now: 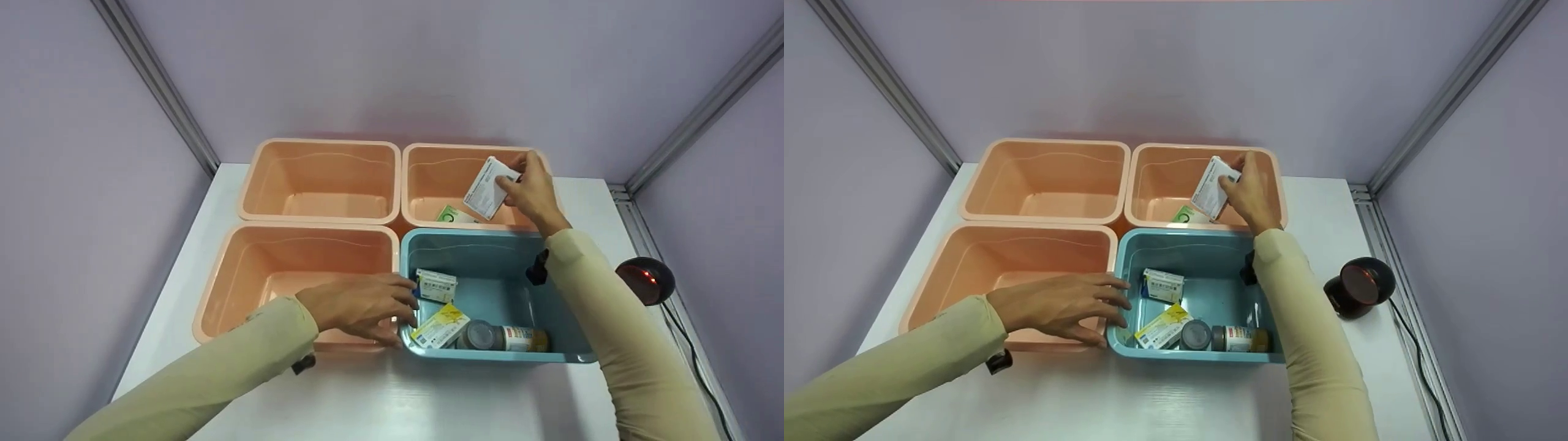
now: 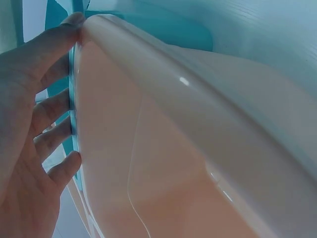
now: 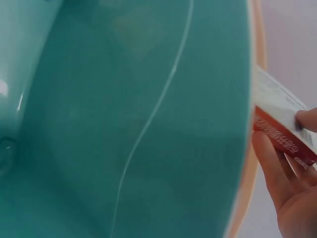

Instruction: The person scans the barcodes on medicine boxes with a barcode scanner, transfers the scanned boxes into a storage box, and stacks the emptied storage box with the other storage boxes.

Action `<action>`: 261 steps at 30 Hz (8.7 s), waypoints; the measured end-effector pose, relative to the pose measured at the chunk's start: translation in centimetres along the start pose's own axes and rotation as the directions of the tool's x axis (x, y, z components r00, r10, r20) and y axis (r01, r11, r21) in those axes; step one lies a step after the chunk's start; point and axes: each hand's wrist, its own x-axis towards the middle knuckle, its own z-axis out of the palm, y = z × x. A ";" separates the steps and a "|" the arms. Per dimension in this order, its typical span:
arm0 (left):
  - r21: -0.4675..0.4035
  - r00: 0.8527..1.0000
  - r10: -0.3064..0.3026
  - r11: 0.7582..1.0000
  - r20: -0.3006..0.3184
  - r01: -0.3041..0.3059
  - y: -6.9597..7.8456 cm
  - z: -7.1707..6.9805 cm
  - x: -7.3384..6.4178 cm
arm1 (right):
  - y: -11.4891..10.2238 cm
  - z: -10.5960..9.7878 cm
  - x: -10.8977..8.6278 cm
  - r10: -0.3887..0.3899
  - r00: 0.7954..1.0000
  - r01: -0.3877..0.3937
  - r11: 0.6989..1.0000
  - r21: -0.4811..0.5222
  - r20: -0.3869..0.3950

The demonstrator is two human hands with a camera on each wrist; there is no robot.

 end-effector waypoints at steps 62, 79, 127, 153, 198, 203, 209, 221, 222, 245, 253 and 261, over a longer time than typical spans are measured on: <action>0.053 0.999 0.017 0.998 -0.026 -0.016 0.0 -0.3 0.1 | 2.6 9.9 -9.2 -0.178 0.565 0.562 0.797 -0.219 0.805; 0.060 0.999 0.024 0.998 -0.027 -0.023 0.3 -0.2 0.3 | -0.3 2.5 -9.4 -0.392 0.702 0.554 0.825 -0.111 0.594; 0.015 1.000 -0.009 1.000 -0.019 0.009 0.1 -0.2 0.0 | -1.0 -5.6 -12.9 -0.411 0.897 0.416 0.909 0.005 0.162; 0.009 0.999 0.029 1.000 -0.027 -0.029 0.1 -0.3 0.0 | 10.5 -12.5 -18.5 0.068 0.908 0.099 0.924 0.370 -0.414; 0.013 0.999 0.031 0.999 -0.028 -0.030 -0.1 0.0 -0.1 | 19.5 -8.7 -22.9 0.544 0.771 -0.175 0.681 0.711 -0.331; 0.000 0.999 0.026 1.000 -0.024 -0.026 -0.2 0.0 0.0 | 19.0 -8.0 -22.8 0.524 0.786 -0.154 0.679 0.717 -0.328; -0.011 0.999 0.016 1.000 -0.032 -0.016 -0.1 -0.1 -0.2 | 17.3 -9.9 -21.5 0.485 0.794 -0.119 0.714 0.690 -0.366; -0.004 0.999 0.020 1.000 -0.034 -0.020 -0.2 0.2 0.0 | 9.0 -13.3 -13.5 0.184 0.923 0.074 0.778 0.624 -0.339; 0.001 0.999 0.022 1.000 -0.035 -0.022 -0.2 0.2 0.0 | 8.3 -13.1 -12.6 0.138 0.936 0.093 0.792 0.604 -0.324; -0.028 0.999 0.012 1.000 -0.042 -0.013 -0.1 0.3 0.0 | 1.8 -0.8 -1.6 -0.001 0.993 0.003 1.000 -0.020 0.118; -0.001 0.998 0.029 1.000 -0.060 -0.029 -0.1 0.3 0.1 | 1.3 0.9 -1.4 -0.110 0.975 0.117 0.993 -0.023 0.194; 0.011 0.996 0.051 0.999 -0.067 -0.050 -0.3 0.1 0.0 | 0.6 0.3 -3.5 -0.253 0.932 0.251 0.967 0.044 0.260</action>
